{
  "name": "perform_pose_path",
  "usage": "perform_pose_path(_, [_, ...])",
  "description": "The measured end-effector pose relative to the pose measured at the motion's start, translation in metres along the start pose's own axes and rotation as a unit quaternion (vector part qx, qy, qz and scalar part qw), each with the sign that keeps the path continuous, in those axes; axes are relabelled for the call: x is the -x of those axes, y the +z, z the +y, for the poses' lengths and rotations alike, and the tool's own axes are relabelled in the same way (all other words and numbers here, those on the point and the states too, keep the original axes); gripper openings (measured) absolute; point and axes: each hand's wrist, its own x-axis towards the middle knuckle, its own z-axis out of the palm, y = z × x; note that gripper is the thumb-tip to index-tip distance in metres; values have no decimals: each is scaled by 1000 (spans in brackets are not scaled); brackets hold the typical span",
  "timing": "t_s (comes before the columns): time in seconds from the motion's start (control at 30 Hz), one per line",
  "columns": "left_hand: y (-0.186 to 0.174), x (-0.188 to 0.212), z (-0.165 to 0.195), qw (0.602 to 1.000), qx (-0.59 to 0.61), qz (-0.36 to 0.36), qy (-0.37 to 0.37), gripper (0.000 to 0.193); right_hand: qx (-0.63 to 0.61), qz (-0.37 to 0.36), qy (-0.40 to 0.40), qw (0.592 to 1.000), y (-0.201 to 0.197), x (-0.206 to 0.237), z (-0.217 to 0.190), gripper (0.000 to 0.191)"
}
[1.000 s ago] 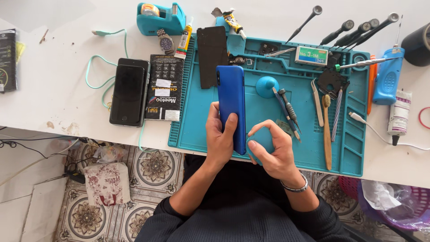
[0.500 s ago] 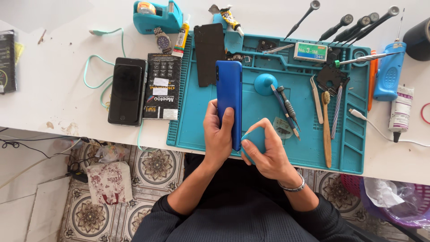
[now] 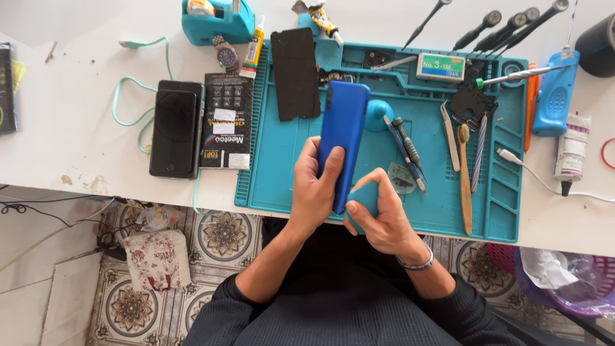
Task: The person holds a blue smartphone and pries around its back cover edge with a small tool, then works the cover off the body. They set the cover aside, place the exposed phone body on the mat, and use a screwdriver to unscrew components near the battery.
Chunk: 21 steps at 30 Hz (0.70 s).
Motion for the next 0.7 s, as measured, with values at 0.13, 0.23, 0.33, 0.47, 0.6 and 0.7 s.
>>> perform_pose_path(0.13, [1, -7, -1, 1000, -14, 2, -17, 29, 25, 23, -31, 999, 1, -2, 3, 24])
perform_pose_path(0.23, [0, -13, -13, 1000, 3, 15, 22, 27, 41, 51, -41, 997, 5, -7, -1, 24])
perform_pose_path(0.33, [-1, -16, -26, 998, 40, 44, 35, 26, 110, 67, -42, 991, 7, -12, -17, 21])
perform_pose_path(0.47, [-4, -14, -26, 995, 64, 46, 54, 23, 333, 80, -47, 938, -8, -19, -57, 13])
perform_pose_path(0.6, [-13, -14, -4, 996, 70, 20, 52, 20, 472, 165, -57, 864, -35, -37, -92, 12])
perform_pose_path(0.7, [-18, -12, 13, 997, 56, 13, 42, 20, 643, 194, -28, 741, -42, -48, -99, 12])
